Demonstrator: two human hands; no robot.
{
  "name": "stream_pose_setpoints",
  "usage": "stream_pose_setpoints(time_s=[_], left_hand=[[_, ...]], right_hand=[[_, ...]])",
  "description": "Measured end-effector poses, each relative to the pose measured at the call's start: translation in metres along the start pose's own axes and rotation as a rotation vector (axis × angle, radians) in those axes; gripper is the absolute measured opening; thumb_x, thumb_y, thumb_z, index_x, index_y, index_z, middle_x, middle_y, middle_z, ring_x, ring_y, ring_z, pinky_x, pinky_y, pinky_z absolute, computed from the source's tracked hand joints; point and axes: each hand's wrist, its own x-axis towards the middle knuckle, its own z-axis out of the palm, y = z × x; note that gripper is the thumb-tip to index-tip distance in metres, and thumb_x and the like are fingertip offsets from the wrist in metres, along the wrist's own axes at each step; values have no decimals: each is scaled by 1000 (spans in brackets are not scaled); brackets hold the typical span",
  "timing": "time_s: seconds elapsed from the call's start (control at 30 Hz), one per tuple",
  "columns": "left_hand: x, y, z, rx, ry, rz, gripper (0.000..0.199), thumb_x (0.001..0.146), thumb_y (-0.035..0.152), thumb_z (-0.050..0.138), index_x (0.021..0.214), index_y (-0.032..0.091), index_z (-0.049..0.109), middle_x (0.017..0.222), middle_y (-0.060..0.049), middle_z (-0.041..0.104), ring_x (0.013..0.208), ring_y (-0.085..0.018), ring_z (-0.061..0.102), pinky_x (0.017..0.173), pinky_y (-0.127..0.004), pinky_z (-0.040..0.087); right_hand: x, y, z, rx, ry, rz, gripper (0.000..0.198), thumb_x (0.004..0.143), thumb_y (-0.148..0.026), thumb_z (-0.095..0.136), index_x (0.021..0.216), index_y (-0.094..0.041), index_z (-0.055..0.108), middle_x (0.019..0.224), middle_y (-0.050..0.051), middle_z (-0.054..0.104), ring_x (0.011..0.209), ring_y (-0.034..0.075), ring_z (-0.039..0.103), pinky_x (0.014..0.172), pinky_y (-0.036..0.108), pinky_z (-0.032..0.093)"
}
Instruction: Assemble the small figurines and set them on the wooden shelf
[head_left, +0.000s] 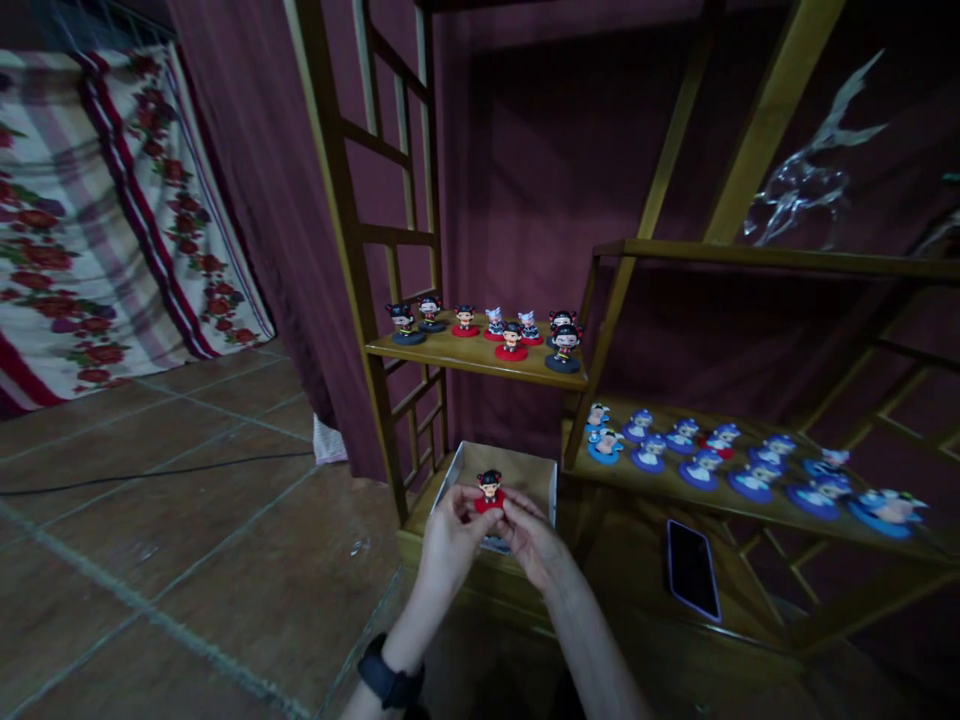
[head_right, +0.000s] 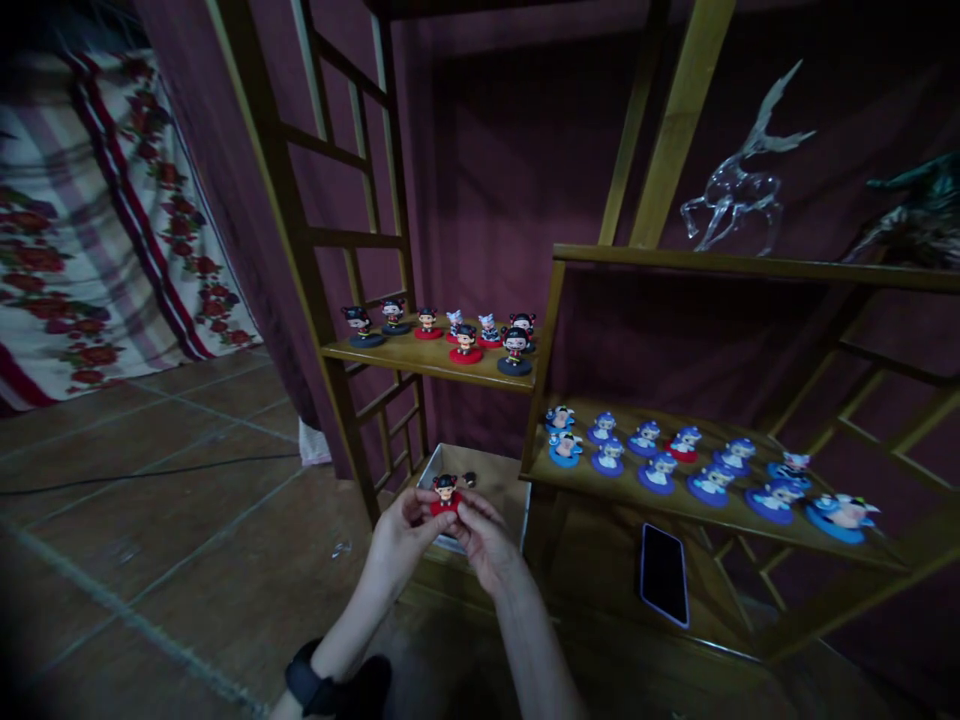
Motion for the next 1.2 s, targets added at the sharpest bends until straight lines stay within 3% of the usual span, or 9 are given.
stream_pose_setpoints(time_s=[0.47,0.73,1.2], left_hand=[[-35,45,-17,412,-92,282,18,73,28,61,89,21,58,96,-6,61,88,-20,59,78,-31,45],[-70,63,-19,725,-201,424,17,84,30,46,96,20,51,95,-7,54,88,-20,56,76,-31,44],[-101,78,-32,1189,-385,641,10,87,19,40,94,17,46,95,-7,51,87,-18,54,77,-30,46]], right_hand=[[-44,-9,37,-64,39,-36,29,65,-22,71,93,-22,66,100,2,67,78,11,63,66,20,51],[-71,-6,40,-133,201,-53,21,60,-19,73,79,-22,66,78,-3,68,62,8,60,54,17,50],[-114,0,55,-106,298,-16,18,56,-11,72,71,-20,66,72,-4,68,56,8,58,48,17,48]])
